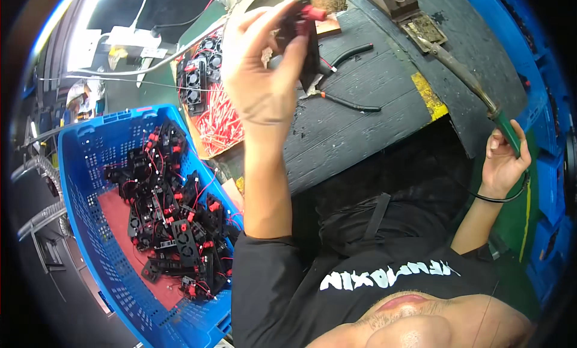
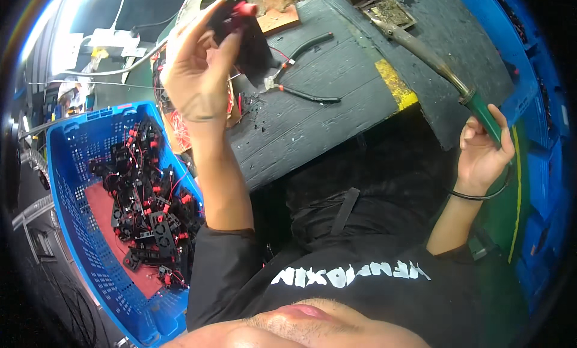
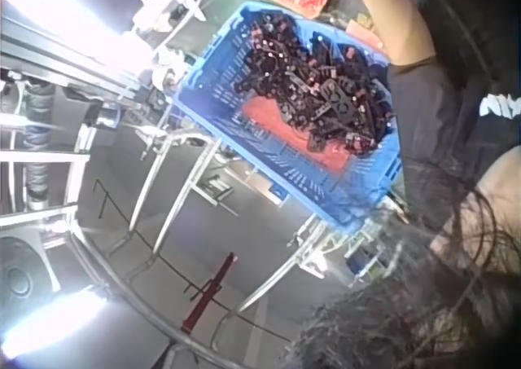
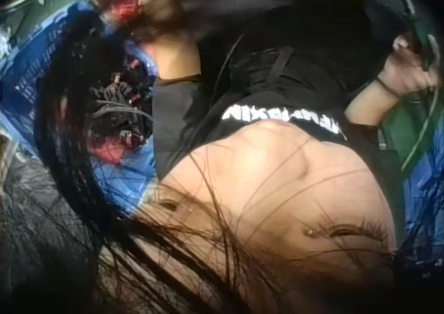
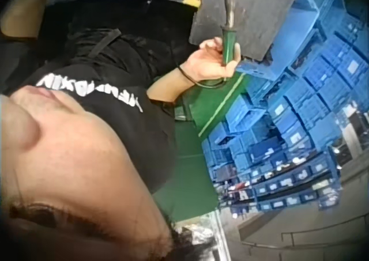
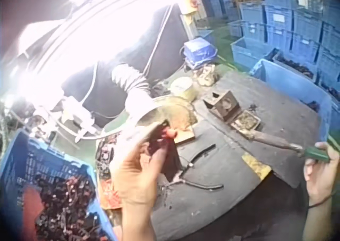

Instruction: Soldering wires and components onto small circuit boards and electronic parts at a manufacturing workbench.

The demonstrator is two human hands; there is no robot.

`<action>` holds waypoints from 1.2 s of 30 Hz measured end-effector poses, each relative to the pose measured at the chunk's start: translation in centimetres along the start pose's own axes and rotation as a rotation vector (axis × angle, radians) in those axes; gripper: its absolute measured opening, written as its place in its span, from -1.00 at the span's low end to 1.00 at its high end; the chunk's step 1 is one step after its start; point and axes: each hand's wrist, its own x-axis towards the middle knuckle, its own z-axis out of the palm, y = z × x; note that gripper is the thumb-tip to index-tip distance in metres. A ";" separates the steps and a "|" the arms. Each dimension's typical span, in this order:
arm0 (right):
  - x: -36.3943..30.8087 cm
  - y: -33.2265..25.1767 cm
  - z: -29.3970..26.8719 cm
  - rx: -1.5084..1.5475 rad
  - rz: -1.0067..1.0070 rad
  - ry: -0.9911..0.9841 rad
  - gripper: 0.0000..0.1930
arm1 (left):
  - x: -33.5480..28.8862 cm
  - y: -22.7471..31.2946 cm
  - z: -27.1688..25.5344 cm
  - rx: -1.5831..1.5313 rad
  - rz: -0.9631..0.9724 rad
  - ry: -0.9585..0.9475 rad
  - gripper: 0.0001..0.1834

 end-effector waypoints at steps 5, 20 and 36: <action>-0.1 0.1 0.0 0.017 0.000 0.014 -0.51 | -0.5 -4.7 5.5 0.582 0.599 -0.160 -0.55; 0.2 -0.4 -0.6 0.003 0.001 -0.008 -0.52 | -1.4 -4.5 1.9 0.700 0.355 -0.564 -0.32; -0.1 -0.5 -0.3 -0.055 -0.015 0.040 -0.52 | -1.0 -5.4 2.7 0.794 0.266 -0.366 -0.48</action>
